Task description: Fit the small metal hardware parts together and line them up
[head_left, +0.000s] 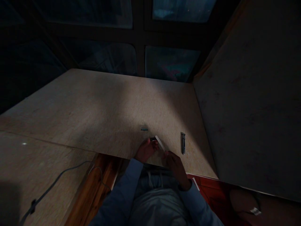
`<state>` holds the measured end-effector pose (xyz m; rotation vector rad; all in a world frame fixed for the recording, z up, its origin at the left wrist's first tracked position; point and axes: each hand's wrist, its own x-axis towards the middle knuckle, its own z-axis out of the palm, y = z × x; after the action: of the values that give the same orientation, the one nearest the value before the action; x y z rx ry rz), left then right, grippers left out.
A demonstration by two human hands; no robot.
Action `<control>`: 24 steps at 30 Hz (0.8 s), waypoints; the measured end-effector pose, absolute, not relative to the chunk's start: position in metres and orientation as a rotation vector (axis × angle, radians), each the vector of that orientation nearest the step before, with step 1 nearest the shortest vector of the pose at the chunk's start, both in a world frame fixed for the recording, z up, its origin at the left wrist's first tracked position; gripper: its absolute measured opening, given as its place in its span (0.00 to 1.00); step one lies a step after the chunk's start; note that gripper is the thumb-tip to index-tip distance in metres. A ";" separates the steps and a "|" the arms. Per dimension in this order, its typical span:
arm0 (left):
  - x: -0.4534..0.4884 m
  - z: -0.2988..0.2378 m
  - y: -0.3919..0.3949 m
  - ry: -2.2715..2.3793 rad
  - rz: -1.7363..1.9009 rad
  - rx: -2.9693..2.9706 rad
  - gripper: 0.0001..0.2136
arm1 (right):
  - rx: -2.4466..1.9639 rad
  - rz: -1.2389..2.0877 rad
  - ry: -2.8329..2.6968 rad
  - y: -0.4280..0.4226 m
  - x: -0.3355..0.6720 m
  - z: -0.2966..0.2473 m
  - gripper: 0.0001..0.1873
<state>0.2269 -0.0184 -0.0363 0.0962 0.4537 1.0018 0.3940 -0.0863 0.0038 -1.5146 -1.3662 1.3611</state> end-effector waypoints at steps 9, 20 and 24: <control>0.226 -0.029 -0.021 0.507 1.046 0.151 0.16 | -1.381 1.496 -1.375 -0.092 0.384 0.004 0.28; 0.227 -0.032 -0.022 0.442 1.039 0.220 0.18 | -1.461 1.369 -1.434 -0.086 0.391 0.010 0.30; 0.229 -0.035 -0.020 0.400 1.009 0.257 0.18 | -1.531 1.324 -1.370 -0.086 0.397 0.004 0.30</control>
<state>0.2291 -0.0197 -0.0348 0.2567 0.3997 1.0090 0.3969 -0.0862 0.0043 -1.5307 -1.3698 1.3236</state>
